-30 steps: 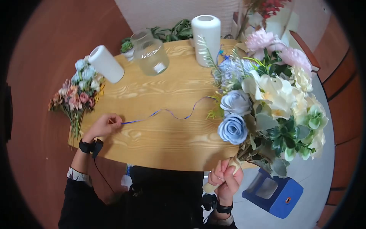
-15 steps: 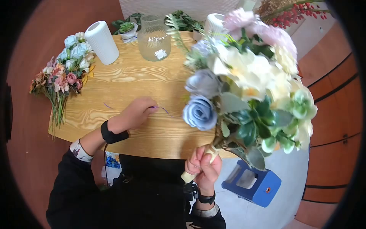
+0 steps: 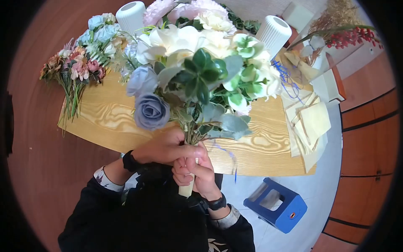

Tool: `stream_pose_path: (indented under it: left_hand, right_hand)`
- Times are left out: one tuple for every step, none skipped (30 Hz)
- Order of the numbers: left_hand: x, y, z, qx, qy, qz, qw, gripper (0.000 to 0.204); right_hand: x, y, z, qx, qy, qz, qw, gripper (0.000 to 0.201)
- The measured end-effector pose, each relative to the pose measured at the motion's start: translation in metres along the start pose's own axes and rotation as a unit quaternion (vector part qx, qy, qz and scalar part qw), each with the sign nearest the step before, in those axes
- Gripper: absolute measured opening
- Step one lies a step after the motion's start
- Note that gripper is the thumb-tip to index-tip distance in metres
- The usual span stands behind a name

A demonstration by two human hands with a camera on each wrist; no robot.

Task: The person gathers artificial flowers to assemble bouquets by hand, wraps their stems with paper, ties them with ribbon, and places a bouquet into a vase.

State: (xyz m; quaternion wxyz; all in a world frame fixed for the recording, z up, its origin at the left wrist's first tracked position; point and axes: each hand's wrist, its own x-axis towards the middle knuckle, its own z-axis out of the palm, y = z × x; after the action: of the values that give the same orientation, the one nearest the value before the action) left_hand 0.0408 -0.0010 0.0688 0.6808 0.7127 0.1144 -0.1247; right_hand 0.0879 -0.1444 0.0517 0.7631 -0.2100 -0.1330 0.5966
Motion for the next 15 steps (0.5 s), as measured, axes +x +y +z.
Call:
stream_pose_path:
  left_hand:
    - [-0.002,0.000,0.001,-0.002,-0.001,-0.006,1.000,0.040]
    - [-0.005,0.002,0.002,-0.014,0.018,-0.021,1.000,0.040]
    - [-0.007,0.003,0.004,-0.025,0.037,-0.034,0.998,0.041]
    - [-0.006,0.000,0.005,-0.027,0.033,-0.040,0.998,0.041]
    - [-0.006,-0.004,0.005,-0.039,0.047,-0.030,0.998,0.029]
    - [-0.006,-0.006,0.006,-0.050,0.060,-0.019,0.997,0.018]
    - [-0.007,-0.006,0.005,-0.050,0.055,-0.022,0.997,0.018]
    - [-0.009,-0.003,0.003,-0.050,0.073,-0.023,0.996,0.018]
    - [-0.010,0.000,0.003,-0.050,0.093,-0.024,0.994,0.018]
    - [-0.013,0.005,0.003,-0.052,0.094,-0.027,0.994,0.018]
    - [-0.016,0.010,0.003,-0.092,0.090,-0.051,0.990,0.018]
    - [-0.017,0.012,0.004,-0.132,0.086,-0.076,0.985,0.017]
    - [-0.018,0.010,0.004,-0.136,0.087,-0.078,0.984,0.017]
    - [-0.017,0.009,0.002,-0.137,0.093,-0.080,0.983,0.018]
    - [-0.017,0.008,0.001,-0.139,0.099,-0.081,0.982,0.018]
  right_hand:
    - [0.000,0.002,0.000,-0.007,0.005,0.012,1.000,0.033]
    - [0.000,0.005,-0.001,-0.014,0.011,0.023,1.000,0.033]
    - [0.000,0.007,-0.001,-0.009,0.016,0.023,1.000,0.033]
    - [0.000,0.007,-0.002,-0.016,0.020,0.032,0.999,0.032]
    - [0.000,0.008,-0.003,-0.025,0.024,0.040,0.999,0.032]
    - [-0.003,0.010,-0.005,-0.022,0.029,0.037,0.999,0.032]
    - [-0.005,0.011,-0.008,-0.006,0.020,0.045,0.999,0.031]
    - [-0.006,0.012,-0.010,0.010,0.011,0.055,0.998,0.031]
    - [-0.006,0.011,-0.009,0.011,0.013,0.056,0.998,0.031]
    - [-0.006,0.010,-0.006,-0.043,0.009,0.051,0.998,0.033]
    - [-0.006,0.008,-0.003,-0.098,0.005,0.047,0.994,0.035]
    - [-0.007,0.008,-0.001,-0.096,0.006,0.051,0.994,0.035]
    - [-0.008,0.009,0.002,-0.151,0.020,0.043,0.987,0.036]
    - [-0.009,0.009,0.002,-0.205,0.033,0.034,0.978,0.038]
    - [-0.010,0.011,0.001,-0.204,0.034,0.037,0.978,0.038]
